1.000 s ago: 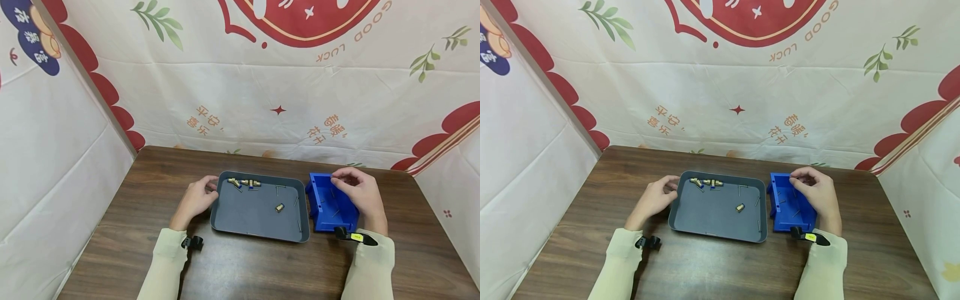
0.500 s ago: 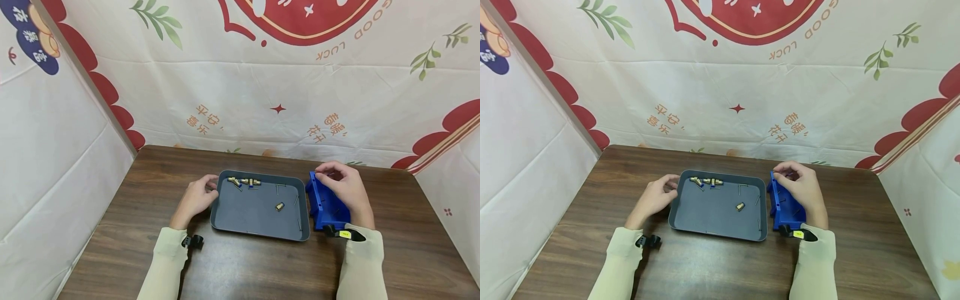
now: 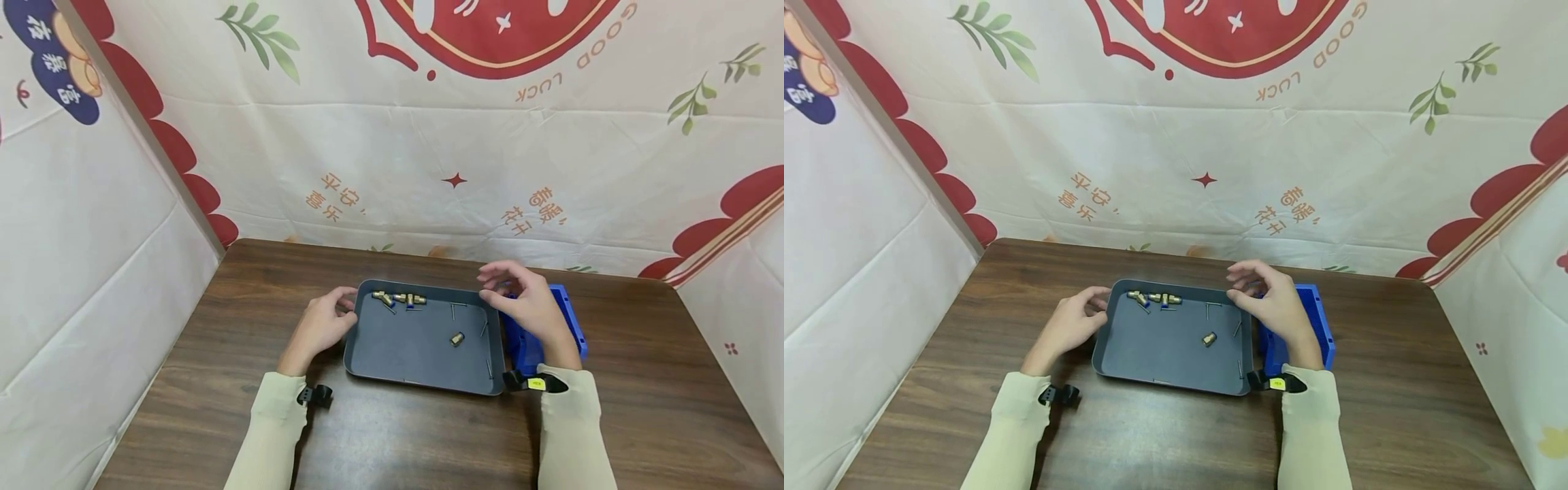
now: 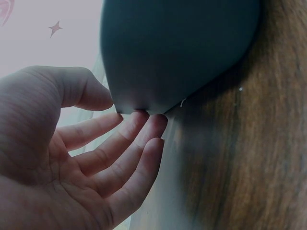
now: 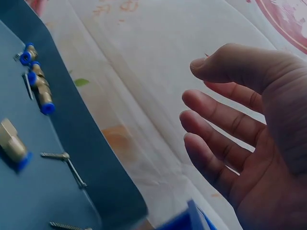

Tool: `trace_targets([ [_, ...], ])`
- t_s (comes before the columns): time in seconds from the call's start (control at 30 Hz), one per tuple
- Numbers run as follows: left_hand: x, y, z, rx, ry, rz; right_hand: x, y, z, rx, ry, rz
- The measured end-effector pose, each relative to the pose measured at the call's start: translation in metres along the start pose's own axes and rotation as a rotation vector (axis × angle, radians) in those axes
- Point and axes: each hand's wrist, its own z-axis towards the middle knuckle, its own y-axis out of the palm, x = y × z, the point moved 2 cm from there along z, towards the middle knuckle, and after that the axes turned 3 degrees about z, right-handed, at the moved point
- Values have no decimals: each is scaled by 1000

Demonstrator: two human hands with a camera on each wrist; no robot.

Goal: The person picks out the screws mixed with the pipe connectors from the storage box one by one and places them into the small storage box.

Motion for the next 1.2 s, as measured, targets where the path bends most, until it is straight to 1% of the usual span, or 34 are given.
trace_targets([
  [0.23,-1,1,-1,-1,2,-4,-1,20,9,-68,17,-23],
  [0.43,-2,0,-1,3,-4,-3,-7,36,24,-118,5,-38],
  [0.63,-3,-1,1,9,-8,-3,-12,52,45,-157,-8,-8],
  [0.8,-3,-1,0,8,-5,0,-10,66,57,-174,-10,16],
  [1.0,-1,-1,-1,5,4,-2,-3,80,61,-196,-12,64],
  [1.2,1,-1,-1,8,7,-5,5,88,59,-224,13,116],
])
